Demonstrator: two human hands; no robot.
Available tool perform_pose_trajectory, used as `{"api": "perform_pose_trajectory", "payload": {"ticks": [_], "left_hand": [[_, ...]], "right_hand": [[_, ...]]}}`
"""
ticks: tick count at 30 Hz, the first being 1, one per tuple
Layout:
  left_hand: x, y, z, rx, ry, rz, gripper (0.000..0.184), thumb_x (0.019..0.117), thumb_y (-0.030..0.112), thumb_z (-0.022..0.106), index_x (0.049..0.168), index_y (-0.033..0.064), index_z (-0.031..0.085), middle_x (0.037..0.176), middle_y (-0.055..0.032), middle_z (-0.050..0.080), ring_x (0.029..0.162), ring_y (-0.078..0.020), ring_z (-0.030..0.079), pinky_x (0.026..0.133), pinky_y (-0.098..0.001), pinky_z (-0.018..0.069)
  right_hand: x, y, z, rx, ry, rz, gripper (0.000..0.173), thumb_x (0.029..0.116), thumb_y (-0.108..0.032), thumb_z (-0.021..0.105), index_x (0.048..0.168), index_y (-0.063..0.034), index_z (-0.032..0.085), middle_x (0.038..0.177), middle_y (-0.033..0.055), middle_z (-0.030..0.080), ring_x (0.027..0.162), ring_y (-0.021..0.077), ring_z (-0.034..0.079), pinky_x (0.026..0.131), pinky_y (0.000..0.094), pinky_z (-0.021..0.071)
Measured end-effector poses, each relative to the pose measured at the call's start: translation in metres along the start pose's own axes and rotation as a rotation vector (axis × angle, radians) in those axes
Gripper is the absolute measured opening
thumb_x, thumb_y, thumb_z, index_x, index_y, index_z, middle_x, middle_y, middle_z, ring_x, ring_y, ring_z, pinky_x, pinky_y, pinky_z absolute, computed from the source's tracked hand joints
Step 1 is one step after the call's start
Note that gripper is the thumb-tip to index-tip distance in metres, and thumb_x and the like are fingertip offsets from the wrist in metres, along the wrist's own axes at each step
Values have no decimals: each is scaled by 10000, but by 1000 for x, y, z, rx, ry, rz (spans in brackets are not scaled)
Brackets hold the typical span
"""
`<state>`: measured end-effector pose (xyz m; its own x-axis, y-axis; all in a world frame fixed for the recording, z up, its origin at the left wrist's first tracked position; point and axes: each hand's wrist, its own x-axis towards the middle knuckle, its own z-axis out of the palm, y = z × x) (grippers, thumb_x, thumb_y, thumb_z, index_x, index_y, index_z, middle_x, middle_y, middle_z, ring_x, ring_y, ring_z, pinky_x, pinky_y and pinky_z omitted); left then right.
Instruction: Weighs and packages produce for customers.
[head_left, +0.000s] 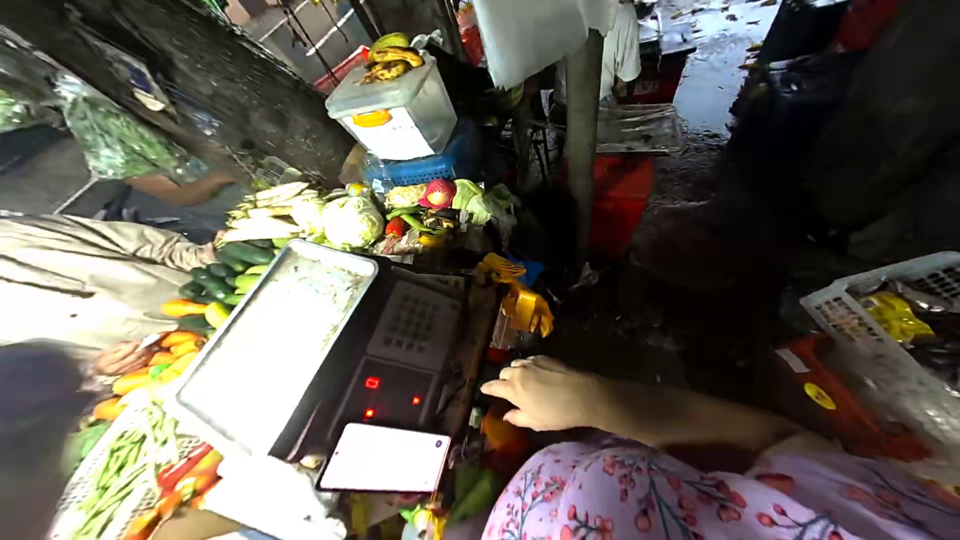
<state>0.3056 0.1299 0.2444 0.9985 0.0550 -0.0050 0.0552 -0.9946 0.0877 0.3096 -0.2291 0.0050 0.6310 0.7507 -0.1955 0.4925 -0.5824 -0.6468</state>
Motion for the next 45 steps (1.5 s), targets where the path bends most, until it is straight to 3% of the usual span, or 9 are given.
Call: {"api": "perform_pose_trajectory", "payload": {"ticks": [2, 4, 9, 14, 17, 22, 26, 34, 45], "left_hand": [[40, 16, 42, 22, 39, 179, 328, 1062, 165, 488, 1362, 46, 542, 1253, -200, 638, 1172, -329, 629, 993, -549, 504], [65, 36, 77, 39, 61, 143, 427, 975, 88, 675, 1381, 123, 548, 1213, -235, 648, 1134, -457, 629, 916, -701, 483], [91, 8, 140, -81, 60, -17, 661, 973, 65, 637, 1564, 232, 391, 1406, -305, 526, 1252, -543, 532, 978, -738, 423], [19, 7, 139, -263, 361, 45, 627, 977, 270, 578, 1565, 154, 393, 1551, -254, 399, 1426, -480, 379, 1089, -688, 352], [-52, 20, 140, -389, 433, -24, 695, 953, 419, 619, 1547, 123, 415, 1598, -215, 353, 1452, -373, 381, 1070, -546, 453], [-157, 31, 168, -588, 483, -42, 642, 976, 209, 654, 1463, -119, 395, 1560, -321, 339, 1450, -296, 408, 1096, -396, 484], [-209, 37, 208, -808, 523, -132, 575, 984, 203, 646, 1429, -91, 431, 1526, -220, 421, 1357, -184, 509, 1014, -318, 542], [-265, 48, 249, -787, 460, -455, 514, 977, 245, 624, 1381, -59, 531, 1484, -250, 461, 1286, -212, 568, 952, -315, 568], [-257, 62, 258, -665, 435, -398, 455, 985, 300, 607, 1320, -8, 620, 1371, -191, 585, 1162, -162, 650, 909, -284, 588]], "right_hand": [[3, -4, 2, -6, -2, -25, 465, 1013, -216, 631, 1451, -78, 560, 1228, 219, 661, 1170, 393, 627, 1017, 568, 478], [3, -6, 2, -21, -42, -24, 495, 1014, -234, 635, 1476, -87, 539, 1249, 226, 654, 1180, 402, 625, 1009, 579, 485], [-3, 5, 2, -20, -69, -26, 472, 1000, -252, 654, 1426, -65, 576, 1222, 231, 668, 1159, 410, 634, 997, 595, 482], [3, 17, -6, 12, -19, 28, 569, 980, -242, 686, 1501, -93, 513, 1321, 234, 622, 1240, 400, 595, 1059, 573, 462], [16, 20, -8, 33, 131, 38, 643, 970, -207, 700, 1550, -88, 448, 1503, 190, 513, 1402, 357, 480, 1201, 516, 339], [47, 31, -6, -23, 260, 29, 699, 975, -251, 683, 1591, -106, 384, 1615, 113, 418, 1482, 320, 392, 1216, 512, 314], [69, 30, 2, -64, 307, 34, 678, 993, -308, 658, 1591, -129, 392, 1542, 163, 492, 1427, 361, 451, 1186, 540, 348], [91, 25, 10, -159, 434, -39, 491, 1018, -324, 591, 1482, -163, 564, 1277, 208, 621, 1208, 395, 581, 1015, 551, 487], [109, 19, 0, -260, 402, -51, 399, 1013, -198, 529, 1387, -119, 644, 1084, 195, 711, 1081, 385, 655, 966, 565, 475]]}}
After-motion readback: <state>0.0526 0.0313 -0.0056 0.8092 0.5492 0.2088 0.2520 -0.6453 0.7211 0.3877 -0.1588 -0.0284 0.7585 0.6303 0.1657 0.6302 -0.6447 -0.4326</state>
